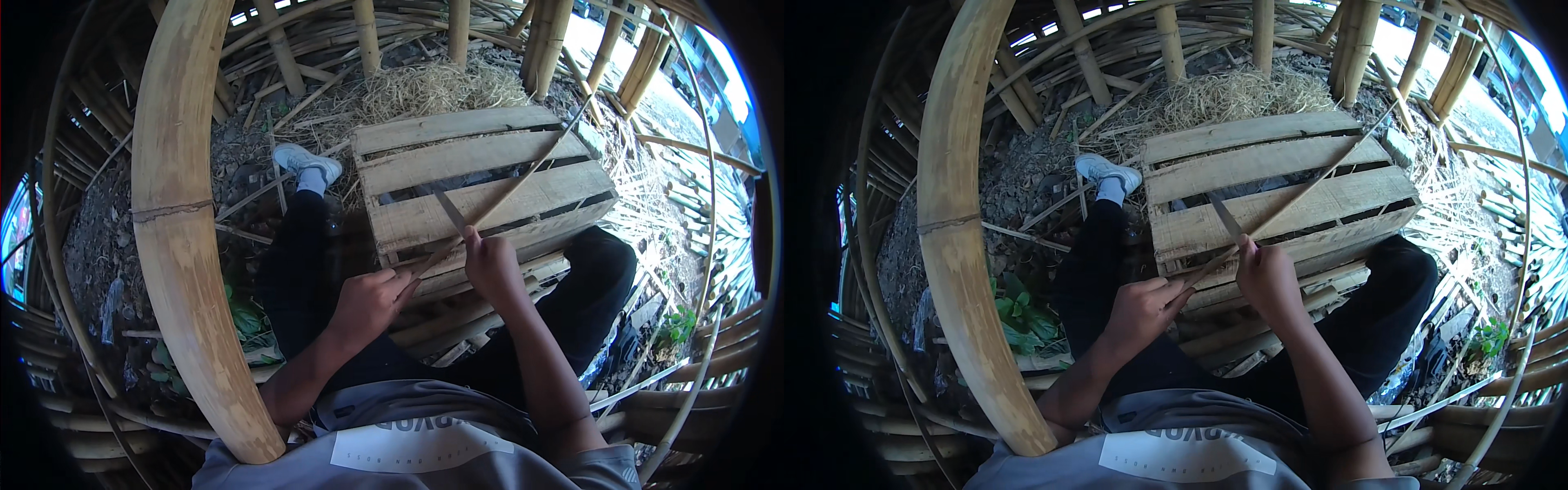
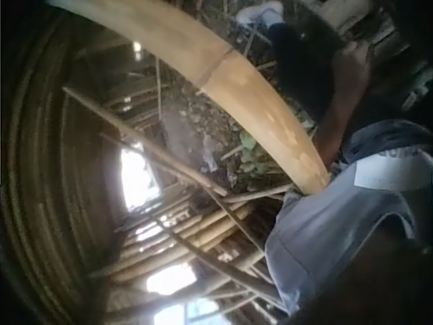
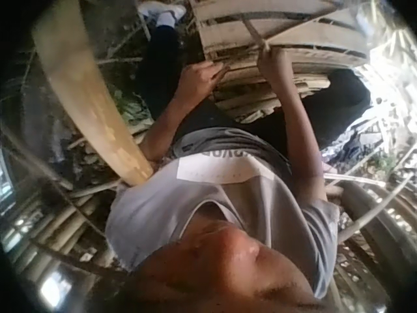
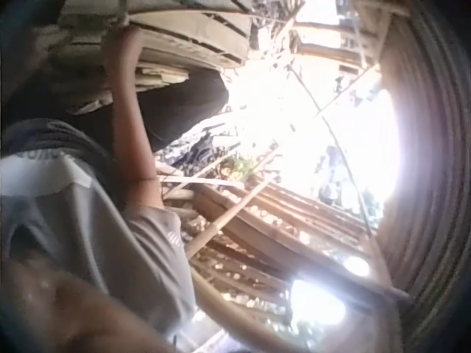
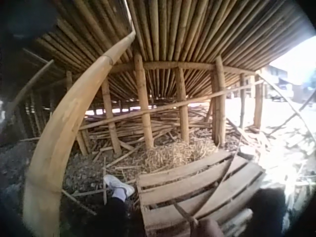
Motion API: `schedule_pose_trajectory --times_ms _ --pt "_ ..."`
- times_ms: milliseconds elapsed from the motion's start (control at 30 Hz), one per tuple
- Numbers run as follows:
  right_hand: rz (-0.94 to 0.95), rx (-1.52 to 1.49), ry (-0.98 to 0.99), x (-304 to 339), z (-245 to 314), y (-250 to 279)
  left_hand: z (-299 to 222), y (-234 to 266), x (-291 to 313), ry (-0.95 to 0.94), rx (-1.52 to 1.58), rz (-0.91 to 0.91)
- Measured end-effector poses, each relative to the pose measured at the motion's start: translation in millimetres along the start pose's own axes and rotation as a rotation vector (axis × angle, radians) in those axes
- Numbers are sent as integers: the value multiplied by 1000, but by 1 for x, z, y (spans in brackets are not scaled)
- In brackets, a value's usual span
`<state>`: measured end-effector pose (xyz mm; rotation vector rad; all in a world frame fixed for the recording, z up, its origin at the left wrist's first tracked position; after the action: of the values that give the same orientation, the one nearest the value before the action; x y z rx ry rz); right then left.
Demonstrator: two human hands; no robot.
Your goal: The person sits on the ground and uses a knife to shave and smooth a thin bamboo stick held against a wooden crate. The person repeatedly scrapes along the stick's length, rotating it to work different sides, and occasionally pauses to reposition the stick.
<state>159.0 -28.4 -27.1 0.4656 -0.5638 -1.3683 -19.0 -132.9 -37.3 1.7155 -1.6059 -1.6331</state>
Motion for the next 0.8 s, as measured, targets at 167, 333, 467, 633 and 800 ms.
schedule_pose_trajectory --times_ms 167,333,467,633,800 --pt "50 -30 42 10 -7 -25 1 1 4 -56 41 9" --pt "37 -193 58 5 -12 -34 6 43 18 -88 142 -60" --pt "58 -150 59 8 -10 -29 10 47 57 -304 290 242" --pt "79 -162 74 7 -11 -39 30 8 120 -420 327 673" --pt "104 -229 75 8 -7 -32 177 36 136 228 -668 714"
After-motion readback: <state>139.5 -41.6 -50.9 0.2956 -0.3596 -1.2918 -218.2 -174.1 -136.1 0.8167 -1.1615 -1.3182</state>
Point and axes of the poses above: each hand's wrist, its own x-axis away from the middle knuckle, its own y-axis out of the back of the hand, z = x × y, the point moved 4 cm from there along -x, towards the middle knuckle, and after that the axes turned 6 degrees about -y, right-handed, at the moved point
